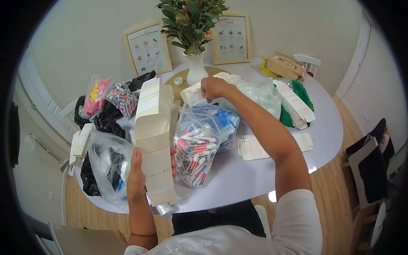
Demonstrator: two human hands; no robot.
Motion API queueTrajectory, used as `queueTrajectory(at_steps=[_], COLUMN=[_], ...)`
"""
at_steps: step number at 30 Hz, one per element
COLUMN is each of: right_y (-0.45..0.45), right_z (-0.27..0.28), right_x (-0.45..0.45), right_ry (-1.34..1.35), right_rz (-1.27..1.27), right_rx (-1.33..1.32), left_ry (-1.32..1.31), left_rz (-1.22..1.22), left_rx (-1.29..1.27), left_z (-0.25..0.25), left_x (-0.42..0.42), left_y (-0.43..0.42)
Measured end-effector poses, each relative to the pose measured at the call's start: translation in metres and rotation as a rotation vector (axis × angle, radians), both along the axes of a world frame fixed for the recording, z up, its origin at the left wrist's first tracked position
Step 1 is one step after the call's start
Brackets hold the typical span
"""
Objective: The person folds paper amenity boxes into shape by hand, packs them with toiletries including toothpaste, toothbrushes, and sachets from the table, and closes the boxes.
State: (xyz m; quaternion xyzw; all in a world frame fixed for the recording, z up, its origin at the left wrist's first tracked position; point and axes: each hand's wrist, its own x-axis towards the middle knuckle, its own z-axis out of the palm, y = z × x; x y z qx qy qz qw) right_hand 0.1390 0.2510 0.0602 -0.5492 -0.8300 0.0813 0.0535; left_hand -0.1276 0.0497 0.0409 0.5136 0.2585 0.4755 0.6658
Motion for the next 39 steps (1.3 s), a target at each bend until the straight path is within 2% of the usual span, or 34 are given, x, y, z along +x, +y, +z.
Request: queueTrajectory(at_steps=[5, 7, 8, 10, 11, 13, 14, 16, 18, 20, 22, 25, 26, 29, 30, 31, 34, 35, 37, 38, 39], right_y=[0.003, 0.002, 0.002, 0.003, 0.004, 0.003, 0.0, -0.016, -0.06, -0.109, -0.146, -0.184, -0.187, -0.18, -0.177, -0.176, -0.179, -0.178, -0.174, -0.175, -0.171], right_z=[0.032, 0.039, 0.041, 0.045, 0.047, 0.056, 0.061, 0.075, 0.099, 0.117, 0.122, 0.118, 0.114, 0.103, 0.101, 0.099, 0.096, 0.094, 0.087, 0.095, 0.096], right_x=[0.022, 0.029, 0.031, 0.035, 0.036, 0.028, 0.025, 0.008, -0.017, -0.035, -0.044, -0.059, -0.069, -0.087, -0.088, -0.092, -0.111, -0.115, -0.121, -0.116, -0.115], right_ry=[0.183, 0.475, 0.473, 0.807, 0.802, 0.977, 0.974, 0.932, 1.111, 1.391, 1.627, 1.558, 1.486, 1.398, 1.421, 1.425, 1.434, 1.437, 1.212, 1.095, 1.099], right_rz=[0.069, -0.022, -0.022, -0.02, -0.021, 0.021, 0.029, 0.03, 0.124, 0.257, 0.435, 0.419, 0.341, 0.345, 0.414, 0.415, 0.386, 0.392, 0.47, 0.429, 0.432], right_rx=[0.002, -0.066, -0.064, -0.072, -0.07, 0.199, 0.195, 0.636, 0.745, 0.714, 0.574, 0.415, 0.464, 0.481, 0.339, 0.337, -0.097, -0.097, -0.156, -0.172, -0.174], left_ry=[0.025, 0.023, 0.039, 0.052, 0.05, 0.043, 0.034, 0.03, -0.052, -0.024, 0.005, -0.008, -0.005, 0.04, 0.056, 0.072, 0.068, 0.073, -0.03, -0.025, 0.034], left_rz=[-0.048, -0.083, -0.092, -0.105, -0.12, -0.128, -0.125, -0.096, -0.149, -0.149, -0.172, -0.191, -0.187, -0.203, -0.196, -0.189, -0.184, -0.18, -0.163, -0.16, -0.113], left_rx=[0.0, -0.018, 0.009, 0.037, 0.034, 0.029, 0.083, 0.14, 0.085, 0.11, 0.154, 0.138, 0.133, 0.162, 0.182, 0.203, 0.289, 0.292, 0.192, 0.191, 0.186], left_z=[-0.007, -0.007, -0.005, -0.004, -0.005, -0.007, -0.008, -0.008, -0.007, -0.008, -0.008, -0.008, -0.008, -0.011, -0.011, -0.011, -0.018, -0.017, -0.016, -0.014, -0.011], left_x=[-0.007, -0.009, -0.009, -0.008, -0.009, -0.009, -0.009, -0.01, -0.012, -0.016, -0.016, -0.016, -0.016, -0.017, -0.016, -0.016, -0.016, -0.015, -0.011, -0.009, -0.006], left_y=[0.007, 0.008, 0.008, 0.008, 0.008, 0.008, 0.009, 0.008, 0.005, 0.007, 0.008, 0.006, 0.007, 0.008, 0.008, 0.007, 0.01, 0.01, 0.009, 0.009, 0.01])
